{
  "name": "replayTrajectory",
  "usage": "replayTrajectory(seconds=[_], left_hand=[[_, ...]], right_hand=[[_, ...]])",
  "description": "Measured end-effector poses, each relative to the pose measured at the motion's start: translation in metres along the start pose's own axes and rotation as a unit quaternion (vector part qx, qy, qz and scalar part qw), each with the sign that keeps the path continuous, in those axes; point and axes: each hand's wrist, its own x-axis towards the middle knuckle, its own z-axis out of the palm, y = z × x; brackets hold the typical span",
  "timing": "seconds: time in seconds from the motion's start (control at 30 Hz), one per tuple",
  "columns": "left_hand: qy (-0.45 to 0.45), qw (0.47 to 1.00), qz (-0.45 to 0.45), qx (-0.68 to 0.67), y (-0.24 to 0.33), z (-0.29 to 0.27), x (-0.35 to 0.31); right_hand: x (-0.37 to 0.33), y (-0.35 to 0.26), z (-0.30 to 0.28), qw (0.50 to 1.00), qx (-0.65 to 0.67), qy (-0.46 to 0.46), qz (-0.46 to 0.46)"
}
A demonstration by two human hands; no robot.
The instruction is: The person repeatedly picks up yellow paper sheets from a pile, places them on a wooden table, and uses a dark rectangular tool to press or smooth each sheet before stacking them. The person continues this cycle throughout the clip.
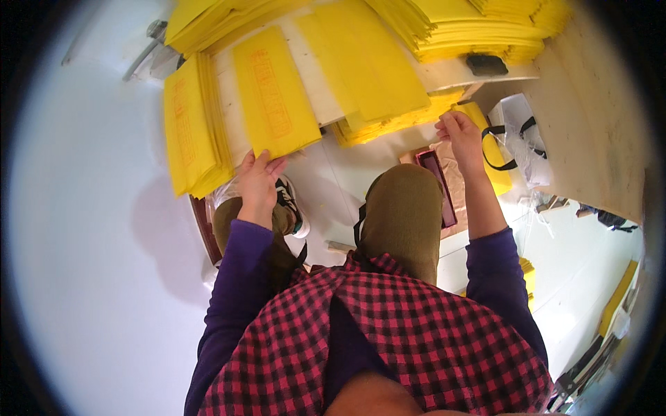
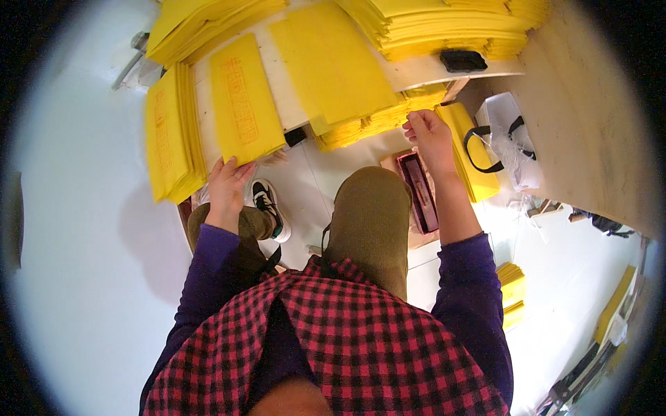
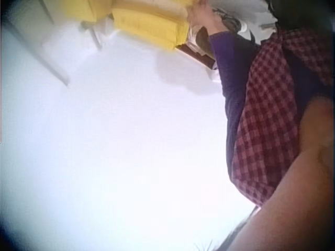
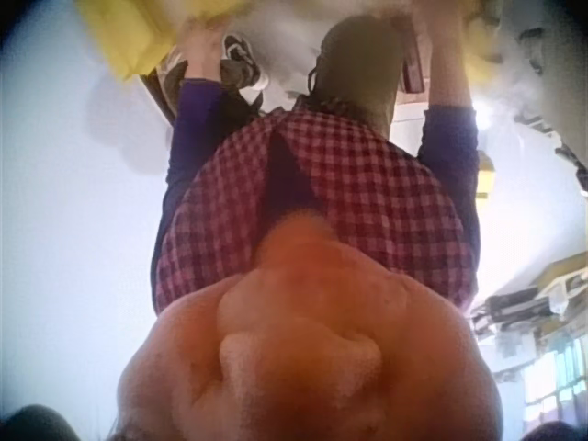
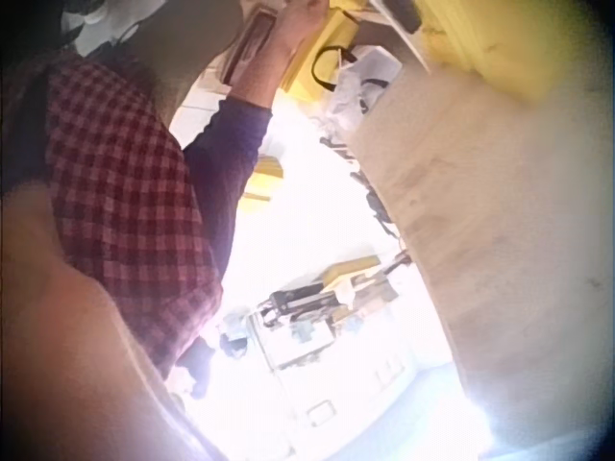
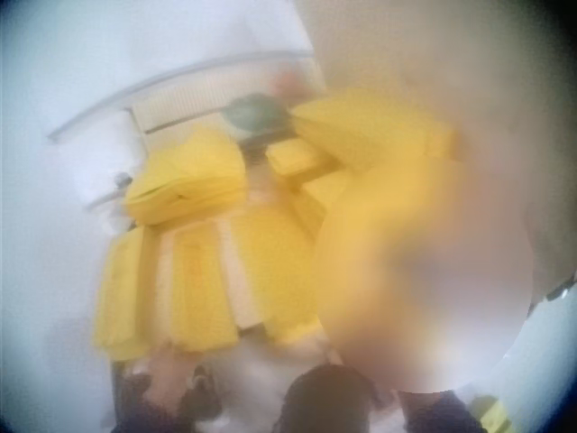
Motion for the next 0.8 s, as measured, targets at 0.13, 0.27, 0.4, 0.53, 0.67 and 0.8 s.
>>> replayTrajectory(seconds=[0.13,0.27,0.4,0.53,0.67,0.8], left_hand=[[0.021,0.998,-0.016,-0.061,0.002,0.003,0.001],[0.028,0.991,-0.034,-0.128,0.012,0.011,-0.006],[0.018,0.986,-0.004,-0.168,0.023,0.024,-0.024],[-0.001,0.994,-0.005,-0.106,0.04,0.026,-0.059],[-0.025,0.998,-0.011,-0.05,0.053,0.013,-0.092],[-0.078,0.997,0.002,0.026,0.067,-0.004,-0.117]], right_hand=[[-0.019,-0.036,0.024,0.997,0.002,-0.057,-0.042],[-0.032,-0.06,0.054,0.979,0.029,-0.197,-0.031],[-0.032,-0.061,0.098,0.95,0.078,-0.291,0.078],[-0.02,-0.067,0.146,0.902,0.156,-0.344,0.211],[-0.019,-0.063,0.194,0.835,0.284,-0.402,0.245],[-0.027,-0.052,0.228,0.813,0.401,-0.326,0.269]])
